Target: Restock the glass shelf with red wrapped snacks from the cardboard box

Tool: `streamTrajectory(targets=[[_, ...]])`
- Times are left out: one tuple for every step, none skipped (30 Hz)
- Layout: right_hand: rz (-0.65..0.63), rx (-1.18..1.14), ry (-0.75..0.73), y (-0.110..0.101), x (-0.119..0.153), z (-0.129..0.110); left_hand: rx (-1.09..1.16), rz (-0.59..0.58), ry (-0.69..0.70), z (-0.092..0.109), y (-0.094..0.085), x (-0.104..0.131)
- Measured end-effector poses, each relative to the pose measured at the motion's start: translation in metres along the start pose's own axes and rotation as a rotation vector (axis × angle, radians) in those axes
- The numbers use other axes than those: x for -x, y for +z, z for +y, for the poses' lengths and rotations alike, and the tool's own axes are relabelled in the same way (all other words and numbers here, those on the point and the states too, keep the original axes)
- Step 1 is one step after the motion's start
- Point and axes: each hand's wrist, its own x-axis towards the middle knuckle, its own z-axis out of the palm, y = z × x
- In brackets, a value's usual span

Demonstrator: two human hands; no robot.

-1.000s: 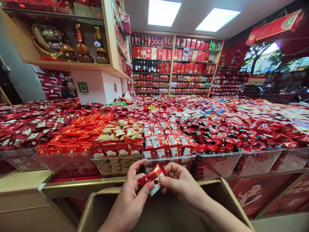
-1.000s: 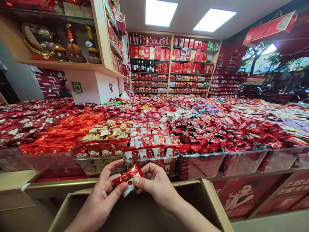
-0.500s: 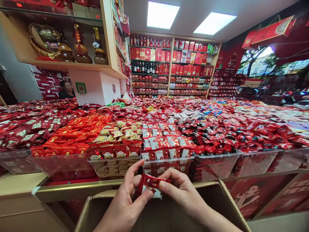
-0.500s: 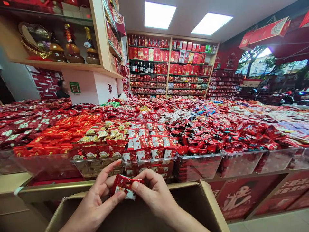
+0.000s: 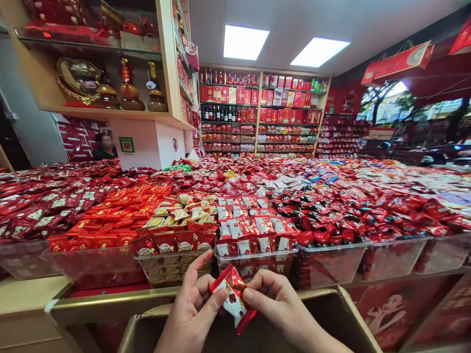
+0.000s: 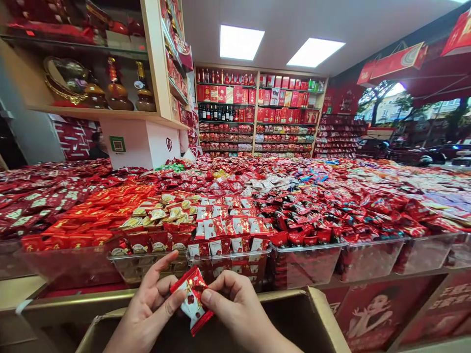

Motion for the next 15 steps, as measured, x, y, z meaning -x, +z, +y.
streamTrajectory(targets=[[0.024, 0.013, 0.002, 0.0003, -0.0003, -0.0003, 0.004, -0.017, 0.009, -0.0003, -0.0004, 0.0001], [0.051, 0.024, 0.001, 0.0007, -0.0005, -0.0007, -0.001, -0.044, 0.015, -0.0005, -0.0006, 0.0001], [0.077, 0.031, -0.002, 0.0012, -0.0007, -0.0012, -0.015, -0.076, 0.015, -0.0006, -0.0007, 0.0003], [0.095, 0.034, -0.004, 0.0018, -0.0006, -0.0018, -0.035, -0.100, 0.008, -0.0007, -0.0007, 0.0003], [0.102, 0.034, -0.004, 0.0023, -0.0003, -0.0026, -0.053, -0.113, -0.005, -0.0007, -0.0006, 0.0003], [0.100, 0.037, -0.001, 0.0028, 0.0002, -0.0034, -0.065, -0.121, -0.024, -0.0008, -0.0006, 0.0002], [0.093, 0.041, 0.004, 0.0032, 0.0009, -0.0044, -0.064, -0.123, -0.042, -0.0010, -0.0008, 0.0000], [0.084, 0.046, 0.008, 0.0034, 0.0018, -0.0054, -0.055, -0.121, -0.054, -0.0013, -0.0013, -0.0004], [0.077, 0.050, 0.009, 0.0033, 0.0026, -0.0064, -0.048, -0.120, -0.056, -0.0017, -0.0020, -0.0009], [0.074, 0.052, 0.008, 0.0030, 0.0032, -0.0073, -0.046, -0.120, -0.050, -0.0022, -0.0029, -0.0015], [0.072, 0.053, 0.007, 0.0025, 0.0035, -0.0079, -0.049, -0.123, -0.042, -0.0027, -0.0038, -0.0021], [0.070, 0.053, 0.007, 0.0020, 0.0035, -0.0083, -0.055, -0.120, -0.034, -0.0029, -0.0045, -0.0026], [0.067, 0.054, 0.007, 0.0015, 0.0032, -0.0082, -0.062, -0.114, -0.030, -0.0029, -0.0048, -0.0028], [0.062, 0.054, 0.010, 0.0012, 0.0027, -0.0077, -0.067, -0.112, -0.032, -0.0024, -0.0046, -0.0029], [0.056, 0.051, 0.016, 0.0012, 0.0022, -0.0067, -0.069, -0.106, -0.037, -0.0016, -0.0038, -0.0027]])
